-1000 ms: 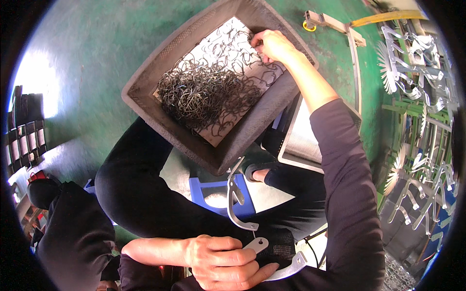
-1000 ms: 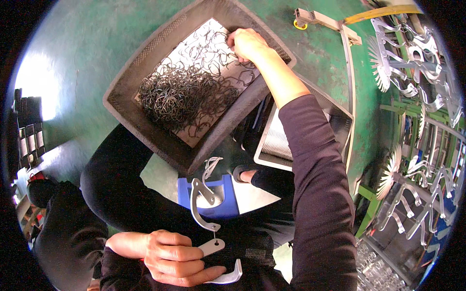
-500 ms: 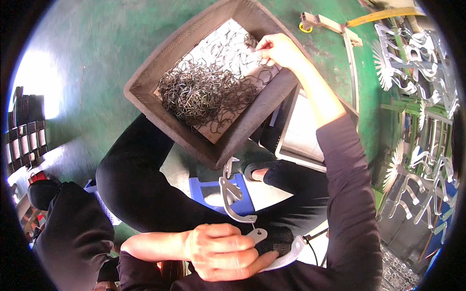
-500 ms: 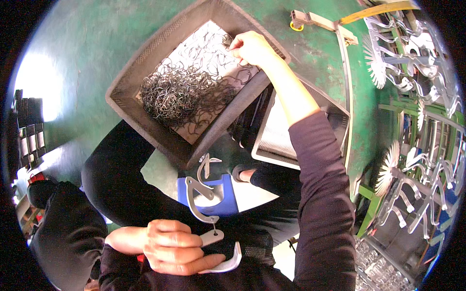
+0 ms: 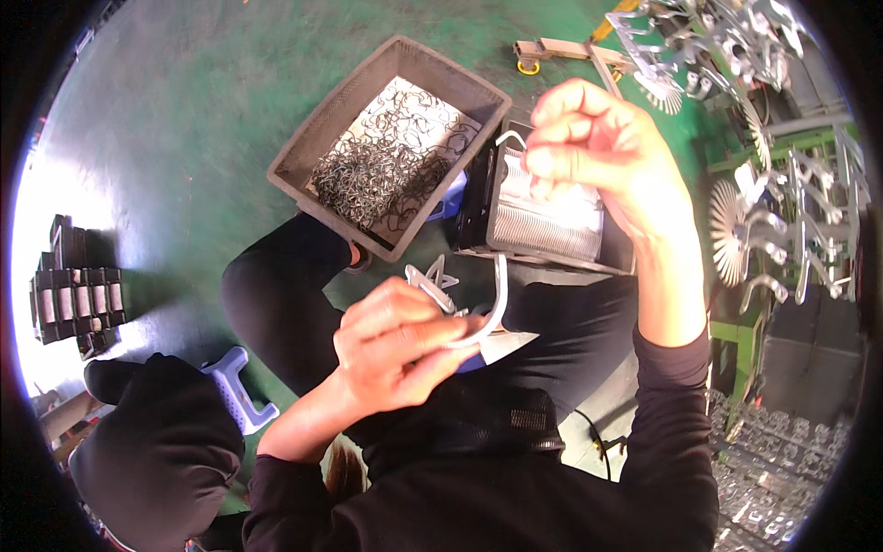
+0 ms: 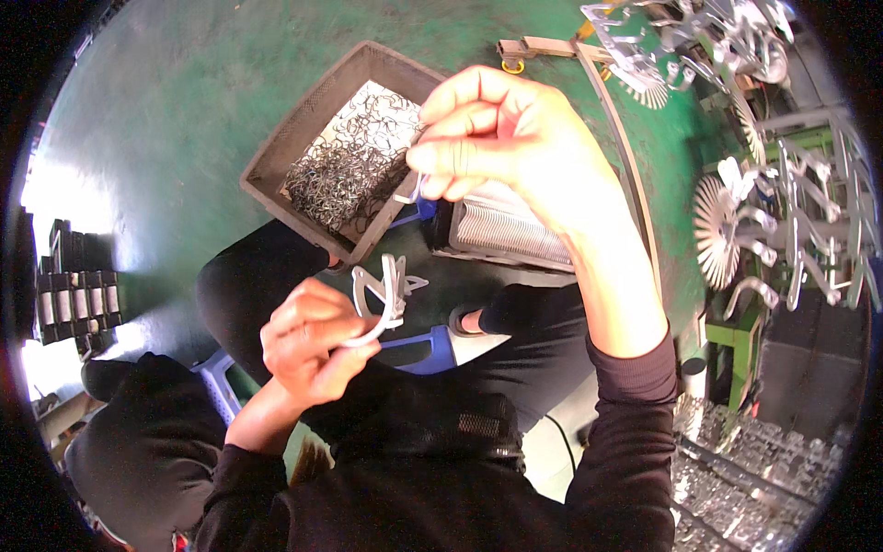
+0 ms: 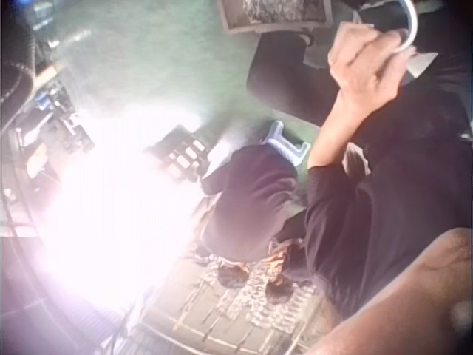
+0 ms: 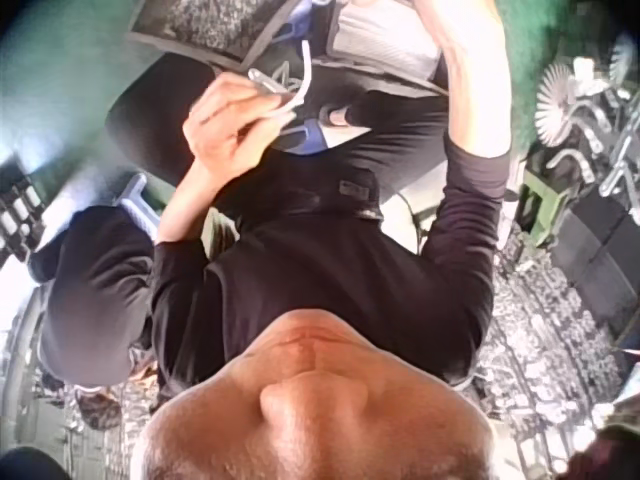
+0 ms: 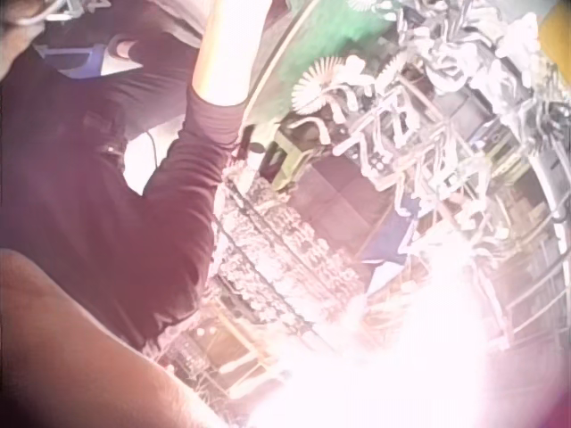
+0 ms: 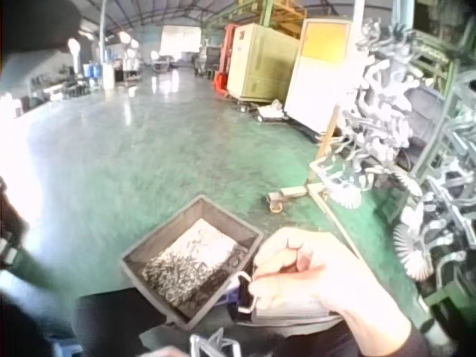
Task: The person picks up metal hooks from a bin, attaches them to curved metal brackets, and hangs the assembled pieces onto a large circular rotating rack.
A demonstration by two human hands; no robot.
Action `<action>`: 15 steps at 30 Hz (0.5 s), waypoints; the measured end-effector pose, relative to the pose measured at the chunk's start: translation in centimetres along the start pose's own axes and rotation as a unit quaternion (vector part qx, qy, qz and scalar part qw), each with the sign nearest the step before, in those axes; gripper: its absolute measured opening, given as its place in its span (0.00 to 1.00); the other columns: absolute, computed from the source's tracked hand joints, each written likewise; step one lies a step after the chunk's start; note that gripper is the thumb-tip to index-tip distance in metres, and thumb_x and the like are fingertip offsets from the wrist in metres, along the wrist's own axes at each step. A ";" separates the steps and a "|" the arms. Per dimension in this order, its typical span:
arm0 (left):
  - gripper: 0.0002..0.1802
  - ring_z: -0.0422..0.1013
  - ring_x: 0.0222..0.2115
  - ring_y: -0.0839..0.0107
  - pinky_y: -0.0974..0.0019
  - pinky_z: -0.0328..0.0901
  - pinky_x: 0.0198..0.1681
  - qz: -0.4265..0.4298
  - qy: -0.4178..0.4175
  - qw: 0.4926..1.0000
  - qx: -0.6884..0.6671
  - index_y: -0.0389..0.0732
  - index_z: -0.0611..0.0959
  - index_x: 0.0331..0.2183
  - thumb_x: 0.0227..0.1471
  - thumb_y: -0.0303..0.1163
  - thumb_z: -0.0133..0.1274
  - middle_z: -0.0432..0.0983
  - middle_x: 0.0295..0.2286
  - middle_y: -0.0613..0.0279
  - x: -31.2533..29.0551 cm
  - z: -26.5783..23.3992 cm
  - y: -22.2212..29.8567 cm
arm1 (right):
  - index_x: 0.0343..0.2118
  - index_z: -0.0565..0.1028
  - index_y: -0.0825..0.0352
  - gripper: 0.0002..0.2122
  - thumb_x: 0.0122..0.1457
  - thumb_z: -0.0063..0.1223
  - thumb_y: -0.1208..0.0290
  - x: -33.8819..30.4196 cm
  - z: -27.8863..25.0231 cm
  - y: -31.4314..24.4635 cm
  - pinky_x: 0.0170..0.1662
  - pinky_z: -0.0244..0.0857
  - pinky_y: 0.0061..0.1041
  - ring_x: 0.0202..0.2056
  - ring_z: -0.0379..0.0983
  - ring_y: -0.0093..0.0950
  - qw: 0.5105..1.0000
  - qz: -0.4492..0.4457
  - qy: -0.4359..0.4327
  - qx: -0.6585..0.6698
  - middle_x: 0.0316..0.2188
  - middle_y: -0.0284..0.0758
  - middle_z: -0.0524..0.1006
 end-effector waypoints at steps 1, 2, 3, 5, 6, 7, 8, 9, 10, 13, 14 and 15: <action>0.14 0.67 0.19 0.71 0.70 0.62 0.22 0.011 0.013 1.000 0.000 0.35 0.82 0.27 0.29 0.22 0.64 0.71 0.20 0.63 0.2 0.1 0.4 | 0.34 0.70 0.71 0.10 0.49 0.58 0.79 -1.6 0.4 -1.0 0.27 0.69 0.17 0.24 0.75 0.23 1.000 -0.014 0.002 0.000 0.25 0.37 0.77; 0.13 0.67 0.18 0.70 0.70 0.62 0.22 0.012 0.017 1.000 0.003 0.35 0.82 0.27 0.30 0.22 0.64 0.72 0.20 0.63 0.3 0.2 1.0 | 0.33 0.70 0.71 0.11 0.47 0.59 0.80 -3.0 0.7 -1.5 0.27 0.69 0.18 0.24 0.75 0.22 1.000 -0.013 0.012 0.019 0.23 0.36 0.77; 0.13 0.67 0.18 0.70 0.71 0.62 0.22 0.013 0.018 1.000 -0.001 0.36 0.82 0.27 0.30 0.22 0.63 0.71 0.20 0.63 0.4 0.2 1.5 | 0.33 0.70 0.71 0.11 0.47 0.59 0.80 -4.1 0.9 -2.0 0.27 0.69 0.18 0.24 0.75 0.22 0.999 -0.018 0.018 0.026 0.23 0.36 0.77; 0.13 0.67 0.18 0.70 0.71 0.61 0.22 0.026 0.027 0.999 0.008 0.35 0.82 0.27 0.31 0.21 0.63 0.71 0.19 0.63 0.7 0.4 2.4 | 0.32 0.70 0.71 0.11 0.47 0.59 0.81 -6.0 1.2 -3.0 0.27 0.69 0.18 0.24 0.74 0.22 0.999 -0.028 0.028 0.034 0.23 0.36 0.76; 0.13 0.67 0.18 0.70 0.71 0.61 0.21 0.027 0.029 0.999 0.007 0.35 0.82 0.27 0.31 0.20 0.63 0.71 0.19 0.63 0.8 0.5 2.9 | 0.32 0.70 0.71 0.11 0.46 0.60 0.81 -6.7 1.4 -3.6 0.27 0.69 0.17 0.23 0.74 0.21 0.998 -0.025 0.037 0.037 0.22 0.36 0.76; 0.13 0.67 0.18 0.70 0.71 0.61 0.21 0.028 0.028 0.999 0.008 0.35 0.82 0.27 0.31 0.20 0.63 0.71 0.19 0.63 0.7 0.7 3.2 | 0.31 0.70 0.70 0.10 0.46 0.59 0.82 -7.5 1.4 -3.7 0.27 0.69 0.17 0.23 0.74 0.21 0.998 -0.029 0.043 0.037 0.22 0.35 0.76; 0.12 0.67 0.18 0.70 0.71 0.61 0.21 0.030 0.028 0.999 0.009 0.35 0.81 0.27 0.31 0.20 0.62 0.70 0.19 0.63 0.8 0.8 3.6 | 0.31 0.70 0.70 0.10 0.46 0.59 0.83 -8.0 1.4 -3.9 0.27 0.69 0.18 0.23 0.74 0.22 0.998 -0.032 0.048 0.037 0.23 0.35 0.76; 0.12 0.67 0.19 0.70 0.71 0.61 0.21 0.039 0.024 0.999 0.011 0.35 0.81 0.27 0.31 0.20 0.62 0.71 0.19 0.63 1.0 0.8 4.1 | 0.30 0.70 0.69 0.10 0.46 0.58 0.84 -8.3 1.5 -4.2 0.27 0.69 0.18 0.23 0.74 0.22 0.997 -0.035 0.051 0.037 0.23 0.35 0.76; 0.12 0.67 0.19 0.70 0.71 0.61 0.21 0.043 0.021 0.999 0.005 0.35 0.81 0.27 0.31 0.19 0.62 0.71 0.19 0.63 1.1 1.2 4.3 | 0.29 0.69 0.69 0.09 0.46 0.58 0.84 -8.7 1.4 -4.2 0.27 0.69 0.18 0.23 0.74 0.22 0.997 -0.035 0.060 0.045 0.23 0.35 0.76; 0.13 0.67 0.19 0.70 0.72 0.61 0.21 0.063 0.003 0.998 -0.008 0.35 0.82 0.27 0.31 0.19 0.62 0.71 0.19 0.62 2.0 2.2 5.4 | 0.28 0.69 0.69 0.09 0.46 0.58 0.84 -9.4 1.2 -4.4 0.27 0.69 0.18 0.23 0.74 0.21 0.996 -0.034 0.071 0.051 0.23 0.35 0.76; 0.13 0.67 0.19 0.70 0.71 0.61 0.21 0.071 -0.005 0.997 -0.011 0.35 0.82 0.27 0.31 0.19 0.62 0.71 0.19 0.62 2.3 2.5 5.7 | 0.29 0.69 0.71 0.09 0.48 0.58 0.81 -9.6 1.1 -4.6 0.28 0.68 0.16 0.23 0.74 0.20 0.994 -0.045 0.081 0.050 0.22 0.34 0.76; 0.13 0.67 0.19 0.69 0.71 0.61 0.21 0.079 -0.013 0.997 -0.012 0.35 0.82 0.27 0.31 0.19 0.63 0.71 0.19 0.62 2.6 2.7 5.9 | 0.29 0.69 0.71 0.08 0.48 0.58 0.82 -9.9 1.1 -5.0 0.28 0.68 0.16 0.24 0.74 0.20 0.993 -0.060 0.089 0.058 0.22 0.34 0.76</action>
Point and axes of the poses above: each hand's wrist, its own x-axis towards the middle knuckle, its own z-axis out of the palm, y = z × x, the point moved 7 cm from there along x, towards the middle knuckle
